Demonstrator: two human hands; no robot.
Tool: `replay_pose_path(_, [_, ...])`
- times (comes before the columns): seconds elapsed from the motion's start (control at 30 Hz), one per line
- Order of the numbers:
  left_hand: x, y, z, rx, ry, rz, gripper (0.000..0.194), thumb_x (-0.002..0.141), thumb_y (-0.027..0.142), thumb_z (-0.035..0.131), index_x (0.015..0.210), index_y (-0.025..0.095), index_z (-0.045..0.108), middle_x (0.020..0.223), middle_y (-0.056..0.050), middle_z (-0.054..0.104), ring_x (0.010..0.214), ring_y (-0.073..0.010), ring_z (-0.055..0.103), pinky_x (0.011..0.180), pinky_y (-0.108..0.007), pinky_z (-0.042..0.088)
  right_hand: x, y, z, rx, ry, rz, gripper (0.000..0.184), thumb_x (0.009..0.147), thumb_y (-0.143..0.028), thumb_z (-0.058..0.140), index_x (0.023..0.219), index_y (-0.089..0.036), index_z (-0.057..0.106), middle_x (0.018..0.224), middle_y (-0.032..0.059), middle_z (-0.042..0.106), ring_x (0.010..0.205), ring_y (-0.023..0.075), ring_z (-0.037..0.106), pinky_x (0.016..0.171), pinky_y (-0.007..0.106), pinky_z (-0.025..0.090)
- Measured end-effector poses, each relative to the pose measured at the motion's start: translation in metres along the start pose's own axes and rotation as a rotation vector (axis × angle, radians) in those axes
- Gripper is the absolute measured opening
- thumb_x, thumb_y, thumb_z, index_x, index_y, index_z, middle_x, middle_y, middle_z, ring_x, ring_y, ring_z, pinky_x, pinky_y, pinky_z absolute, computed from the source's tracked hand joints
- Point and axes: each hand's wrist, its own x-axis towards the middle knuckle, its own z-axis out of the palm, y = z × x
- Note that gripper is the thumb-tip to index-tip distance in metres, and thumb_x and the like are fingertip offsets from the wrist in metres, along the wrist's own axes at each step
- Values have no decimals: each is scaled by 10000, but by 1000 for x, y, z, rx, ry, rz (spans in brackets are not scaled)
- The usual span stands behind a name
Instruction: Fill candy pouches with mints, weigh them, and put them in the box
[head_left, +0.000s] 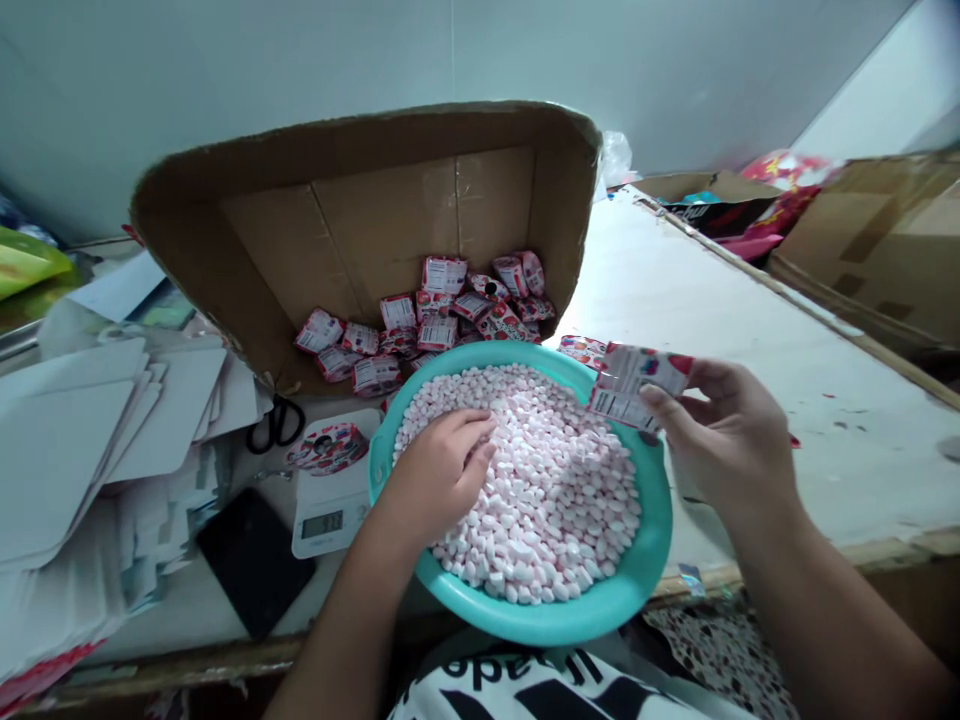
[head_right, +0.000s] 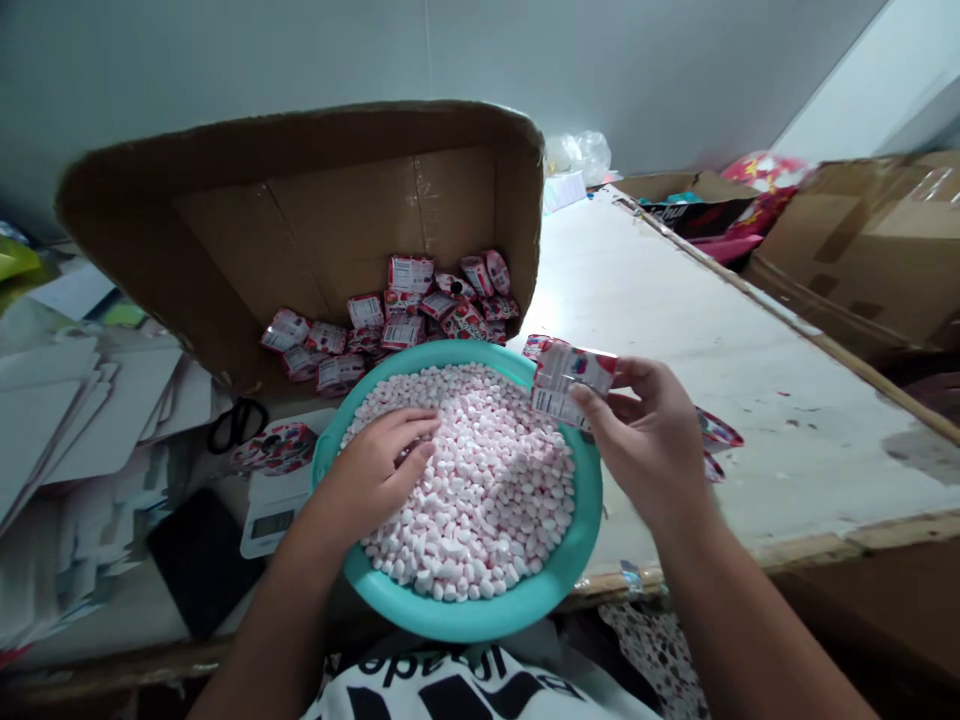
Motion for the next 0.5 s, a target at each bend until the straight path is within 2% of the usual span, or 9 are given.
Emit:
replay_pose_path(0.13, [0,1,-1,-5,-12,-3,341,984,249,510,1268,157,673,1349,-97,653,1253,-245,604,1113,-412,490,-2,6,0,46,37,-2,466,680,-483,821,1014,-240,605,940,25,666,749,189,698,615,309,597])
replay_pose_path(0.37, [-1,2,-2,-15,-9,-4,335,985,252,508,1260,159,676,1339,-104,657,1245,-254,606,1107,-424,489,-3,1,1,39,-113,-112,360,754,-389,782,1030,-244,601,948,38,688,759,187,689,673,318,598])
replay_pose_path(0.5, [-1,2,-3,-11,-9,1,328,983,251,513,1254,166,677,1328,-106,662,1233,-254,612,1094,-426,497,-4,-1,0,-58,-39,-198,342,766,-384,774,1041,-251,619,903,27,690,748,193,688,681,325,594])
